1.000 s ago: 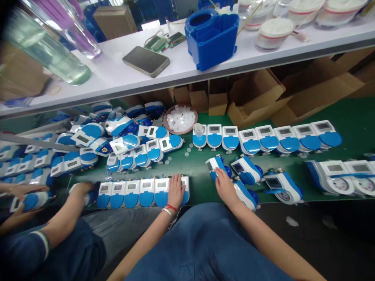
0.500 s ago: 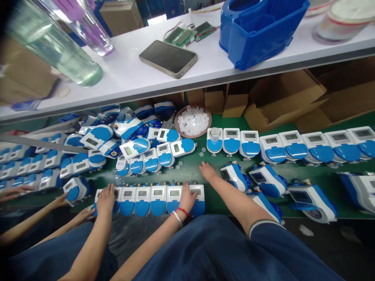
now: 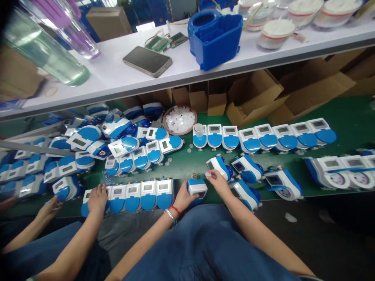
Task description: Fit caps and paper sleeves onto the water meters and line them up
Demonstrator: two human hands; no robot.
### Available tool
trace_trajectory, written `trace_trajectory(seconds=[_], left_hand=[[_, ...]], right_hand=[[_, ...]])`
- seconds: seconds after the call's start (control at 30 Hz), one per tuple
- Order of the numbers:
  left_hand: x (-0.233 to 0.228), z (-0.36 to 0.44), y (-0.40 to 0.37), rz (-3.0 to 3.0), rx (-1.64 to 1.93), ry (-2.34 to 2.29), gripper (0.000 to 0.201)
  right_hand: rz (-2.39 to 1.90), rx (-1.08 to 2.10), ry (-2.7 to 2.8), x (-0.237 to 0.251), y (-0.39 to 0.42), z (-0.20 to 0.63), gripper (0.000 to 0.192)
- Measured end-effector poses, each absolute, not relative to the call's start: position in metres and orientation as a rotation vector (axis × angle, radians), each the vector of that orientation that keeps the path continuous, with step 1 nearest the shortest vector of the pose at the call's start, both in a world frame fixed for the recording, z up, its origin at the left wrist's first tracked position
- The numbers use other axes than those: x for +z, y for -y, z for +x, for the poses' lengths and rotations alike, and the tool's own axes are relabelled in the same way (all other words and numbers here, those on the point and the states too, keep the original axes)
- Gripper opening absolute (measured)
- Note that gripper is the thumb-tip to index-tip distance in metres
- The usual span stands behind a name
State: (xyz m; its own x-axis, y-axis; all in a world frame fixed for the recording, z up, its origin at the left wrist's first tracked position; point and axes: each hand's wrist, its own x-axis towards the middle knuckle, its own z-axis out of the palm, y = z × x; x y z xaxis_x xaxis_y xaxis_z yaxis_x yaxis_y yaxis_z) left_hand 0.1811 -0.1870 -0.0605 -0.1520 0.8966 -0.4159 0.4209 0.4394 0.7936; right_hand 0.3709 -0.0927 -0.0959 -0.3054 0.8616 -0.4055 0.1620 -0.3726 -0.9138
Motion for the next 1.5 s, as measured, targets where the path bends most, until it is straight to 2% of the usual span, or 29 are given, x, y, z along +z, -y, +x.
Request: trace_trajectory(seconds=[0.1,0.23,0.37,0.5,0.6,0.7,0.77,0.87,1.0,1.17,1.37,1.5], left_hand=[[-0.043,0.194,0.210,1.246,0.701,-1.551,0.077],[-0.043,0.203,0.230,1.179,0.725,-1.574,0.071],[-0.051,0.223,0.236,1.166,0.747,-1.621,0.073],[-0.019,0.226,0.229,1.139,0.659,-1.719,0.072],[0.034,0.152,0.231,1.071,0.658,-1.969,0.058],[0.072,0.022,0.246,0.963,0.742,-2.261,0.033],[0.073,-0.053,0.258,0.905,0.819,-2.485,0.021],[0.050,-0.106,0.270,0.926,0.850,-2.536,0.021],[0.022,-0.109,0.277,1.015,0.821,-2.541,0.027],[0.022,-0.110,0.278,1.029,0.792,-2.541,0.023],[0.052,-0.085,0.266,0.950,0.878,-2.511,0.024],[0.075,-0.042,0.259,0.950,0.901,-2.450,0.034]], right_hand=[[-1.310,1.753,1.308,-0.082,0.096,0.385,0.029],[-1.220,1.734,1.670,-0.064,0.102,0.388,0.028],[-1.097,1.523,2.057,-0.047,0.109,0.384,0.044],[-0.907,1.297,2.352,-0.039,0.109,0.378,0.033],[-0.862,1.185,2.532,-0.032,0.106,0.376,0.026],[-0.841,1.107,2.703,-0.023,0.104,0.378,0.025],[-0.809,1.031,2.825,-0.018,0.102,0.378,0.025],[-0.795,0.890,2.976,-0.013,0.101,0.377,0.022],[-1.014,0.768,3.080,-0.013,0.103,0.369,0.018],[-1.368,0.772,3.018,-0.011,0.106,0.358,0.028],[-1.194,0.797,3.106,-0.007,0.106,0.366,0.025],[-1.102,0.785,3.154,-0.006,0.107,0.373,0.023]])
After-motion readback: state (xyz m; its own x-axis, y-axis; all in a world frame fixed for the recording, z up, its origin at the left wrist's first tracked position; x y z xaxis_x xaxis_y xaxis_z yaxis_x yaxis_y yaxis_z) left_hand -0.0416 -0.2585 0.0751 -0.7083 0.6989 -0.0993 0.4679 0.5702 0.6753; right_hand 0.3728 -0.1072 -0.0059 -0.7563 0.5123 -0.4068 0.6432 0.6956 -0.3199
